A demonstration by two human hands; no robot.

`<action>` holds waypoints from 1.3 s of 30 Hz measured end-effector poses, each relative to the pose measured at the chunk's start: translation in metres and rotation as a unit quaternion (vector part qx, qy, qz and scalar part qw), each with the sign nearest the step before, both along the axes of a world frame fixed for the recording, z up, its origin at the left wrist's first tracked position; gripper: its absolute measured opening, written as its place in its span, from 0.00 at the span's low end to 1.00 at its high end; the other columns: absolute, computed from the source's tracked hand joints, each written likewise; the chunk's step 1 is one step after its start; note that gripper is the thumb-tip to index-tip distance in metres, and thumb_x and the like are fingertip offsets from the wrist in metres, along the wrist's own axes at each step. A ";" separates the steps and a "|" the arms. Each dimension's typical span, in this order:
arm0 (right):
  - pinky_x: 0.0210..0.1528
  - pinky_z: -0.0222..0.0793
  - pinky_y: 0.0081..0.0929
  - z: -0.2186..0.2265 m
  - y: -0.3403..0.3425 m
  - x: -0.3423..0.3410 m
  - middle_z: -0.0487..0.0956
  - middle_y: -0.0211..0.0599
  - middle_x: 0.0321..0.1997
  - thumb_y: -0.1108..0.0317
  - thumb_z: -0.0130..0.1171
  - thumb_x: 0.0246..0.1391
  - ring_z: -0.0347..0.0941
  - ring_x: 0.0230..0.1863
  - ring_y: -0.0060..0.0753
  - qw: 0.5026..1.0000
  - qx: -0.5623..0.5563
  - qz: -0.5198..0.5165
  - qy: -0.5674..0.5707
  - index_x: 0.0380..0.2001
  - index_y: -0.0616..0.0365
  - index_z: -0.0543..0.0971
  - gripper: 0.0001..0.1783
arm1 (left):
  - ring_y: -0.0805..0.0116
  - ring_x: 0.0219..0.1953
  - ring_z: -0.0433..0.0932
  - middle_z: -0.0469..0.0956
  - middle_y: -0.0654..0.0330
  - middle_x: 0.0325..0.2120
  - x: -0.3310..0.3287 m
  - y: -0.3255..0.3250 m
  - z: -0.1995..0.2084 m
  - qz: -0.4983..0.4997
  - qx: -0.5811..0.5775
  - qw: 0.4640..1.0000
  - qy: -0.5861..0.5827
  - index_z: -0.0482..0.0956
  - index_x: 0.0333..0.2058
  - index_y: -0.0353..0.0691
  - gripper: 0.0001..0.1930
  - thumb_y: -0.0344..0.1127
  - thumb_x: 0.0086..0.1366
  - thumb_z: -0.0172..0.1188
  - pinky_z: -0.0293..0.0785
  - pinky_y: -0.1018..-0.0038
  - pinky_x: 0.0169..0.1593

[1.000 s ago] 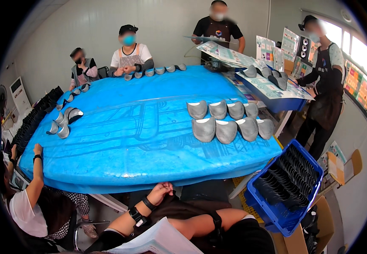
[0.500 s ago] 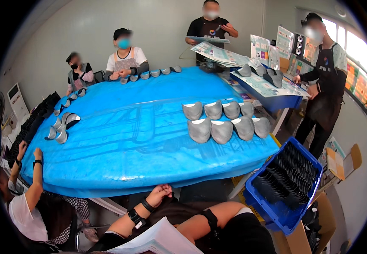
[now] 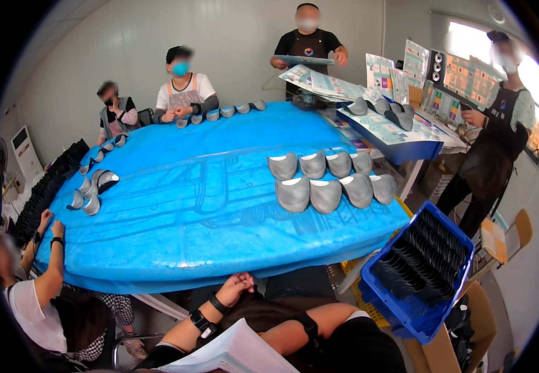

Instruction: The person is seen assembling different parts of a shoe, specifically matching and stacking the heel and upper components.

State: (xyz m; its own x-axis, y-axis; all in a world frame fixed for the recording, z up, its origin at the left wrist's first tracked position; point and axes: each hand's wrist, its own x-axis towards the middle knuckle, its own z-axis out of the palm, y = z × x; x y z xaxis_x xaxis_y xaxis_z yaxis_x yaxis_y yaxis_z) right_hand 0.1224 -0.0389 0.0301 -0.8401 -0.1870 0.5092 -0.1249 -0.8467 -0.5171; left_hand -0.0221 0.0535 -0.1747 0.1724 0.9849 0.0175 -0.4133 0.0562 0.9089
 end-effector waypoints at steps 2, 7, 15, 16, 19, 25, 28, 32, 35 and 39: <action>0.20 0.52 0.14 -0.001 0.000 0.001 0.62 0.29 0.17 0.67 0.42 0.53 0.56 0.17 0.18 1.000 -0.003 0.008 0.007 0.35 0.61 0.60 0.10 | 0.72 0.28 0.69 0.68 0.60 0.27 0.000 0.000 -0.002 -0.005 0.001 1.000 0.008 0.64 0.29 0.37 0.05 0.25 0.52 0.47 0.65 0.79 0.36; 0.19 0.51 0.14 -0.008 0.007 0.002 0.62 0.29 0.16 0.67 0.42 0.53 0.56 0.16 0.17 1.000 -0.017 0.017 0.019 0.35 0.61 0.59 0.10 | 0.72 0.28 0.69 0.68 0.60 0.27 -0.001 0.000 -0.004 0.005 0.001 1.000 -0.004 0.64 0.30 0.36 0.05 0.25 0.52 0.47 0.65 0.79 0.36; 0.18 0.50 0.14 -0.011 0.019 0.009 0.60 0.28 0.15 0.67 0.42 0.53 0.54 0.14 0.17 0.998 -0.055 0.021 0.002 0.34 0.60 0.59 0.09 | 0.74 0.27 0.67 0.68 0.61 0.26 0.002 -0.003 0.002 0.003 0.003 1.000 -0.003 0.63 0.30 0.37 0.05 0.25 0.53 0.46 0.65 0.80 0.35; 0.16 0.47 0.14 -0.012 0.021 0.010 0.58 0.26 0.13 0.66 0.40 0.54 0.51 0.13 0.17 0.998 -0.045 -0.027 -0.032 0.32 0.59 0.59 0.08 | 0.74 0.27 0.67 0.68 0.62 0.26 0.002 -0.003 0.003 0.001 0.003 1.000 -0.005 0.63 0.30 0.37 0.05 0.25 0.53 0.46 0.65 0.80 0.35; 0.14 0.44 0.15 -0.023 0.039 0.004 0.54 0.24 0.11 0.67 0.36 0.55 0.48 0.11 0.16 0.981 -0.051 -0.157 -0.102 0.31 0.56 0.60 0.05 | 0.75 0.28 0.67 0.68 0.62 0.26 0.003 -0.003 0.003 0.005 -0.024 1.000 -0.017 0.63 0.31 0.37 0.07 0.27 0.52 0.49 0.65 0.80 0.35; 0.37 0.65 0.26 -0.050 0.116 -0.007 0.71 0.37 0.28 0.67 0.38 0.54 0.69 0.32 0.34 0.914 -0.209 -0.327 -0.113 0.37 0.58 0.65 0.10 | 0.77 0.32 0.68 0.70 0.62 0.31 0.009 -0.006 0.021 0.017 0.015 0.999 0.029 0.66 0.38 0.36 0.11 0.29 0.55 0.48 0.65 0.82 0.36; 0.53 0.56 0.28 -0.055 0.139 -0.003 0.63 0.43 0.49 0.71 0.34 0.54 0.59 0.52 0.36 0.920 -0.194 -0.335 -0.051 0.49 0.61 0.57 0.18 | 0.76 0.27 0.66 0.66 0.63 0.26 0.003 -0.002 0.003 -0.009 0.001 0.999 0.032 0.63 0.30 0.38 0.03 0.26 0.55 0.45 0.65 0.82 0.34; 0.60 0.45 0.30 -0.052 0.142 0.000 0.48 0.46 0.59 0.73 0.33 0.53 0.46 0.60 0.38 0.909 -0.160 -0.379 -0.060 0.55 0.63 0.47 0.25 | 0.74 0.29 0.68 0.67 0.62 0.27 0.003 -0.004 0.005 -0.004 -0.005 1.000 0.009 0.64 0.32 0.36 0.06 0.27 0.54 0.47 0.65 0.80 0.35; 0.60 0.45 0.30 -0.050 0.139 0.000 0.46 0.45 0.60 0.73 0.32 0.53 0.44 0.61 0.37 0.919 -0.166 -0.355 -0.045 0.55 0.62 0.45 0.25 | 0.74 0.29 0.67 0.67 0.62 0.27 0.003 -0.003 0.002 -0.010 0.002 1.000 0.008 0.64 0.32 0.36 0.05 0.27 0.54 0.47 0.64 0.80 0.35; 0.60 0.44 0.31 -0.045 0.131 0.002 0.46 0.45 0.60 0.74 0.32 0.53 0.44 0.61 0.37 0.930 -0.175 -0.322 -0.038 0.55 0.62 0.45 0.25 | 0.75 0.29 0.67 0.68 0.62 0.28 0.001 -0.002 -0.002 -0.014 0.003 1.000 0.013 0.66 0.33 0.35 0.06 0.27 0.55 0.47 0.64 0.80 0.36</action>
State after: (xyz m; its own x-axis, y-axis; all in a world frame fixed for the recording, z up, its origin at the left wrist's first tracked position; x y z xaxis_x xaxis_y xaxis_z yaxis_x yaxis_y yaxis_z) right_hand 0.1242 0.0924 -0.0145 -0.7562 0.5333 0.3791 -0.6388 -0.7271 -0.2514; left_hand -0.0211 0.0518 -0.1766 0.2013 0.9794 0.0179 -0.3880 0.0630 0.9195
